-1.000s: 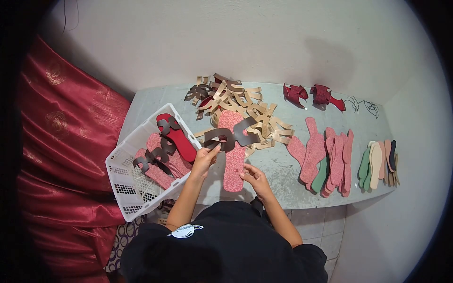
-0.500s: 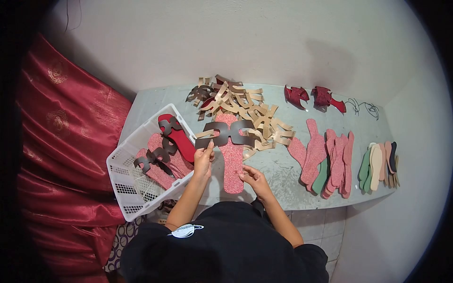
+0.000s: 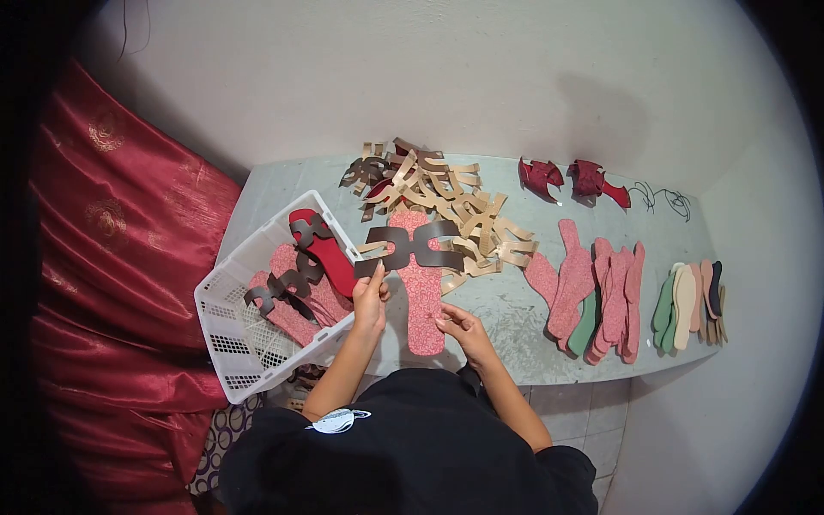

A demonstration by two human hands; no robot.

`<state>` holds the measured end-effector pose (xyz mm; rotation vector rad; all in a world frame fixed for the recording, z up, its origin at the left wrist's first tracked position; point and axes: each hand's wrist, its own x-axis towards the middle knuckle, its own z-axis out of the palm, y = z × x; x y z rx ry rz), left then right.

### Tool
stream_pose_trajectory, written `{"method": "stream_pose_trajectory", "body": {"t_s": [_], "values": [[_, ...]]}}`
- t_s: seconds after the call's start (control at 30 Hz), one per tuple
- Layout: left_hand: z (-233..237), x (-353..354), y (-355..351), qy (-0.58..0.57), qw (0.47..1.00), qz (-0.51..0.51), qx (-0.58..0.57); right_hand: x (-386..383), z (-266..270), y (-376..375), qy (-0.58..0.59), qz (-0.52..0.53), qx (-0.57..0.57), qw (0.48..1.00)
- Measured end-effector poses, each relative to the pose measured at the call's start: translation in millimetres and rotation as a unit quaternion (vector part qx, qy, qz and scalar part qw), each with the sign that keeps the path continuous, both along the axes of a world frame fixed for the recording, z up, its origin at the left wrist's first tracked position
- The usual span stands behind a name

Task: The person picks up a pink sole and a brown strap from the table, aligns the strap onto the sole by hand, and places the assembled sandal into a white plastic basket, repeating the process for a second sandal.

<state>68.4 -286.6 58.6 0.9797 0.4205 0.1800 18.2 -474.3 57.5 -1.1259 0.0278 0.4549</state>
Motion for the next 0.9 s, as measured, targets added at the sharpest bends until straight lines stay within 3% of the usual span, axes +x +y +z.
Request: {"method": "stream_pose_trajectory", "body": {"t_s": [0.2,0.27,0.33,0.37,0.4,0.43,0.47,0.53,0.67,0.8,0.9], "values": [[-5.4,-2.1,-1.0,0.036,0.999,0.001,0.011,-1.1,4.3,0.9,0.015,-0.006,0.014,1.0],[-18.0,1.4,-1.5,0.002,0.982,0.163,0.094,-0.7,4.7,-1.2,0.009,-0.009,0.004,1.0],[-1.7,-5.9,-1.5,-0.038,0.982,0.153,0.101,0.3,0.8,-2.5,0.012,-0.015,0.004,1.0],[8.8,-7.1,-2.5,-0.108,0.936,0.168,0.289,0.7,-0.6,-2.8,0.016,-0.018,0.003,1.0],[20.9,-8.8,-2.9,-0.172,0.85,0.176,0.465,0.8,-0.6,-2.6,0.017,-0.018,0.004,1.0],[37.9,-8.8,0.1,-0.226,0.813,0.075,0.531,0.7,-0.7,-2.1,0.009,-0.019,-0.005,1.0],[48.2,-6.8,-2.1,-0.223,0.814,0.076,0.532,0.0,-1.1,-1.1,0.003,-0.018,-0.013,1.0],[58.7,-3.4,-12.1,-0.2,0.739,-0.106,0.635,0.0,-2.5,1.4,0.004,-0.011,-0.009,1.0],[39.1,6.9,-30.0,-0.155,0.724,-0.139,0.658,0.8,-9.7,3.2,-0.018,-0.013,-0.044,0.999],[28.3,9.2,-38.7,-0.129,0.757,-0.195,0.61,3.2,-11.8,-2.0,-0.114,-0.026,-0.095,0.989],[30.1,15.6,-39.4,-0.147,0.843,-0.228,0.464,4.7,-2.4,-6.7,-0.311,-0.074,-0.308,0.896]]}}
